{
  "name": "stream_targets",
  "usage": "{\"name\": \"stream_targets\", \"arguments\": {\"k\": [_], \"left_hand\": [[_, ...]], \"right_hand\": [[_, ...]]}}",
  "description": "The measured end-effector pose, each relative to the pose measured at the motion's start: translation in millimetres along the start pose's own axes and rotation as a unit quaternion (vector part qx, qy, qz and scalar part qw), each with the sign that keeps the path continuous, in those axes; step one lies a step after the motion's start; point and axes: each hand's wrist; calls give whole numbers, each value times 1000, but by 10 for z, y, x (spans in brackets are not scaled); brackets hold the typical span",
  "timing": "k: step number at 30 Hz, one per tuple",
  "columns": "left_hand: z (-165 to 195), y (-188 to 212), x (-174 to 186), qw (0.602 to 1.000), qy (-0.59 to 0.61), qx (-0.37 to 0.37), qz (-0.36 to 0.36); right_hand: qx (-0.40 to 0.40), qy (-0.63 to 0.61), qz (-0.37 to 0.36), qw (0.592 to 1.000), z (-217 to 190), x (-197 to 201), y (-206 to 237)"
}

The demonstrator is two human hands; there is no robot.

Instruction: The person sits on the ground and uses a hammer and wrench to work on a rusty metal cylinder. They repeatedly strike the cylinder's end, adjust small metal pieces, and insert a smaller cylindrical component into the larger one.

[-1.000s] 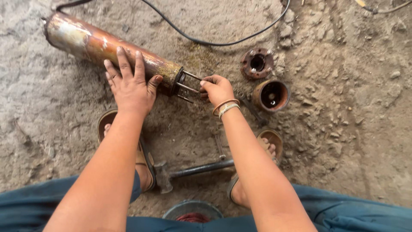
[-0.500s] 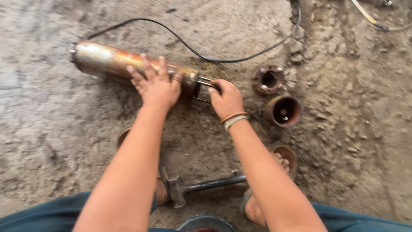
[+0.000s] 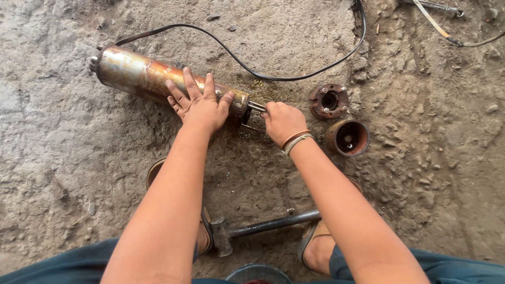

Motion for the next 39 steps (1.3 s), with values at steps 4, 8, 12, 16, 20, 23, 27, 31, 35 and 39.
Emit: {"name": "stream_targets", "arguments": {"k": [4, 8, 12, 16, 20, 23, 27, 31, 35, 39], "left_hand": [[-30, 28, -16, 1000, 14, -10, 10], [-80, 85, -6, 999, 16, -32, 23], [-142, 107, 36, 999, 16, -38, 7], [-182, 122, 55, 999, 23, -21, -15], [-281, 180, 44, 999, 32, -24, -13], [-378, 245, -6, 998, 54, -19, -8], [-487, 311, -123, 996, 84, 19, -20], [-651, 401, -222, 999, 20, -16, 36], [-731, 522, -260, 996, -36, -59, 64], [-669, 688, -259, 999, -6, -35, 28]], "right_hand": [[61, 52, 12, 997, 12, 43, 19], [106, 83, -5, 991, 28, 52, 63], [94, 51, -12, 994, 3, 7, 130], [46, 49, -25, 997, -105, -74, 216], [-16, 41, -13, 999, -275, -206, 341], [-41, 11, -45, 998, -370, -302, 440], [-12, 2, -105, 994, -492, -429, 537], [-44, -13, -101, 994, -624, -542, 594], [-45, -12, -56, 997, -668, -539, 551], [6, -19, -45, 999, -735, -424, 423]]}}
Point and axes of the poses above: each hand's wrist, its own y-axis away from the middle knuckle, its own x-axis out of the back of the hand, z = x × y, and after that the axes turned 8 degrees about -z, right-handed
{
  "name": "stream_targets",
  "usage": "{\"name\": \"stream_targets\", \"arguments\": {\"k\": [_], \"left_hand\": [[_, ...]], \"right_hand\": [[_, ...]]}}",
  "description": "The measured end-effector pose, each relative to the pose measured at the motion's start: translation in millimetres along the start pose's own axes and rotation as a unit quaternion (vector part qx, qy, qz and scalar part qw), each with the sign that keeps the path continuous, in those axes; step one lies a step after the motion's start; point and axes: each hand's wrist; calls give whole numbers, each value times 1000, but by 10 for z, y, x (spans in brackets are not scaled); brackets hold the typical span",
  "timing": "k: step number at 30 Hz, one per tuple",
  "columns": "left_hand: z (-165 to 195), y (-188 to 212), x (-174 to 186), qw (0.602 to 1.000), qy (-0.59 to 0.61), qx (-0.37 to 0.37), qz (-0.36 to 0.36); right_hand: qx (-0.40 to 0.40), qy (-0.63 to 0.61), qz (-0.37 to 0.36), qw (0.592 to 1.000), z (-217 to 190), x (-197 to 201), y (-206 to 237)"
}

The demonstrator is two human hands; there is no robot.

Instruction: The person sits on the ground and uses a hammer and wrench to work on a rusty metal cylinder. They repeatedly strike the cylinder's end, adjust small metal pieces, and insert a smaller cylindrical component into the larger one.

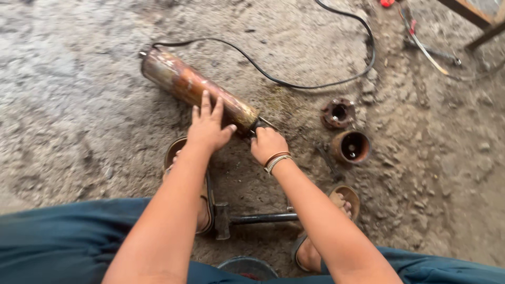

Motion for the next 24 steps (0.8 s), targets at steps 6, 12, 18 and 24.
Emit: {"name": "stream_targets", "arguments": {"k": [6, 12, 18, 24], "left_hand": [[31, 208, 60, 996, 74, 42, -5], [266, 191, -269, 912, 364, 170, 83], [279, 91, -329, 850, 456, 236, 117], [486, -75, -432, 798, 518, 272, 145]], "right_hand": [[-130, -102, -87, 982, -190, 203, -113], [-93, -111, -60, 988, -117, 197, -67], [-86, -106, -51, 989, -63, 90, 100], [-138, -165, -78, 973, 230, -34, 356]]}}
Point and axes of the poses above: each hand's wrist, its own y-axis away from the middle knuckle, its own x-axis out of the back of the hand, z = x × y, and after that the axes turned 8 degrees about -z, right-handed
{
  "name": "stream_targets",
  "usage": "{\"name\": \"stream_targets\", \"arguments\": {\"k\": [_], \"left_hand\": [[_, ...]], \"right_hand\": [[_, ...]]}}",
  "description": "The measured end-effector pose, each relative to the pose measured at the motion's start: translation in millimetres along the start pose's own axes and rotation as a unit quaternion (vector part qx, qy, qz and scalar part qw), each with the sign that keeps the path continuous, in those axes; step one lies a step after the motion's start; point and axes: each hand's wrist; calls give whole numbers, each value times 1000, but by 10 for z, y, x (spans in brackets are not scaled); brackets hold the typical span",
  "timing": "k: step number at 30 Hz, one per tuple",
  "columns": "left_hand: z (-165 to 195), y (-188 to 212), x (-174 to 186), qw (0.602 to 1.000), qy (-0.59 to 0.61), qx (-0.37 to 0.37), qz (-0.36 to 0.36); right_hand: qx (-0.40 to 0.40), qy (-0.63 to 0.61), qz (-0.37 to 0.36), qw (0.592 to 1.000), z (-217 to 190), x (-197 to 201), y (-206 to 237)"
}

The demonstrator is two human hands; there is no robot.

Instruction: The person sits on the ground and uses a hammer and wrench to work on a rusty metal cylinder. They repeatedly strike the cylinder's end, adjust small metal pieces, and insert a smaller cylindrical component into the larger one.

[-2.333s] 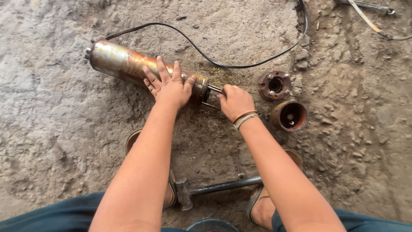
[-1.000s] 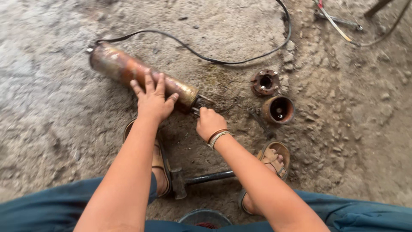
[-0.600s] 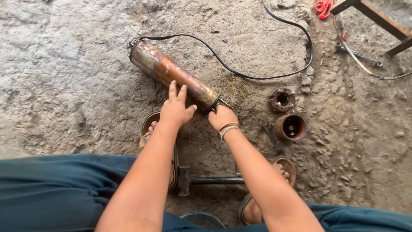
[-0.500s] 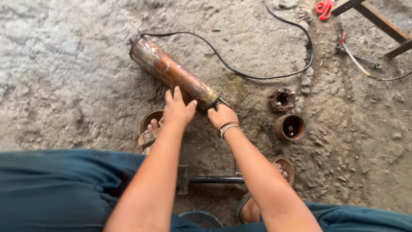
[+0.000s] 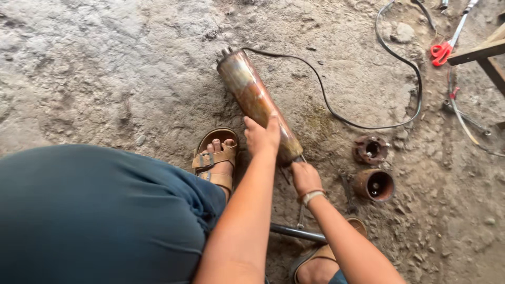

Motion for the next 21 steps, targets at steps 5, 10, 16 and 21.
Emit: {"name": "stream_targets", "arguments": {"k": [5, 10, 16, 21], "left_hand": [[-22, 249, -161, 998, -20, 62, -7], [-193, 535, -100, 989, -47, 88, -108], [-299, 1019, -282, 973, 180, 74, -124], [-64, 1039, -99, 937, 306, 81, -146]], "right_hand": [[120, 161, -1, 980, 513, 75, 174], [-65, -41, -40, 996, 923, 408, 559], [-83, 26, -113, 990, 702, 1015, 1217], [-136, 47, -139, 980, -190, 1398, 1416]]}}
Point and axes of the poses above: each hand's wrist, its own y-axis away from the middle knuckle, its own x-axis out of the back of the hand, z = x × y, and after that the axes turned 8 degrees about -z, right-handed
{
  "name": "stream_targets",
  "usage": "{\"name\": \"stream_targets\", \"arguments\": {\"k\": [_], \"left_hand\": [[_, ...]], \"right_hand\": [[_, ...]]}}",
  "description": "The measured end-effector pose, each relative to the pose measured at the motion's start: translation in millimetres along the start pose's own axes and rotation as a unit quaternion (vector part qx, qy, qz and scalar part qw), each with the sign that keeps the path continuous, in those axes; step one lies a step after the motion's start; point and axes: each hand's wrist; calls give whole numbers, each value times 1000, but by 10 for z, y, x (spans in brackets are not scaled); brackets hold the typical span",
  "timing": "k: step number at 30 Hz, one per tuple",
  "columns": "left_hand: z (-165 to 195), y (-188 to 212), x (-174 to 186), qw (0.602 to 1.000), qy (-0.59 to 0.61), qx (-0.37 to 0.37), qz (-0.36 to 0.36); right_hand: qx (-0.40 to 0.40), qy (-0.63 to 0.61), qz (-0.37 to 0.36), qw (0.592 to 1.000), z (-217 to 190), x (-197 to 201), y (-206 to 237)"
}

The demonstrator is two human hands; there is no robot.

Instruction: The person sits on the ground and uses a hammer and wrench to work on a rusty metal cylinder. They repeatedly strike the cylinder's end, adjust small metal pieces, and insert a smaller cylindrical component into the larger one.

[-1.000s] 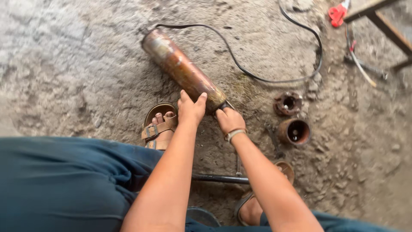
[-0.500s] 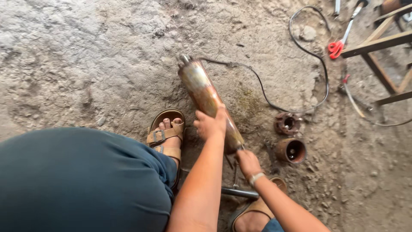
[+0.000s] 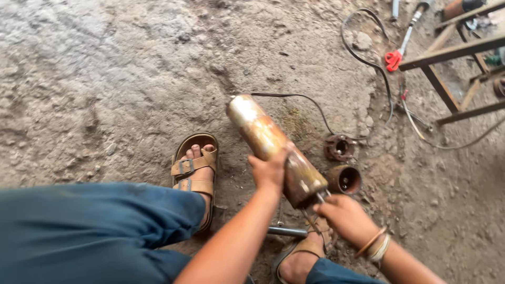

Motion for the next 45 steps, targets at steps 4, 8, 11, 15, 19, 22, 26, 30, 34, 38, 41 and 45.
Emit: {"name": "stream_targets", "arguments": {"k": [4, 8, 11, 15, 19, 22, 26, 30, 34, 38, 41, 45], "left_hand": [[300, 82, 98, 976, 175, 6, -127], [465, 207, 146, 924, 304, -17, -230], [613, 199, 207, 865, 399, -36, -301], [765, 158, 305, 845, 432, -52, -310], [818, 199, 278, 849, 449, -38, -276], [896, 222, 193, 852, 449, -21, -268], [1054, 205, 56, 867, 438, 9, -238], [1202, 118, -72, 869, 435, -15, -237], [1290, 12, -189, 859, 453, -24, -237], [1305, 4, -262, 862, 462, 7, -210], [1320, 47, -315, 872, 463, -2, -161], [1366, 93, -381, 876, 472, -4, -101]], "right_hand": [[38, 31, -26, 998, -787, 326, 268], [55, 48, -54, 996, -1404, 451, 547], [48, 10, -79, 996, -1828, 450, 778], [89, 11, -70, 993, -2244, 478, 1046], [252, -13, 29, 967, -2095, 947, 1173], [378, 50, 99, 919, -1792, 1155, 961], [341, -17, -39, 939, -1571, 1175, 699], [382, 15, 15, 924, -1552, 929, 579], [508, 118, 177, 834, -1545, 815, 518], [483, 273, 261, 790, -1611, 902, 443], [457, 337, 244, 786, -1733, 976, 381], [448, 407, 288, 742, -1816, 1036, 346]]}}
Point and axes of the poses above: each hand's wrist, its own y-axis away from the middle knuckle, its own x-axis out of the back of the hand, z = x × y, and after that the axes turned 8 degrees about -z, right-handed
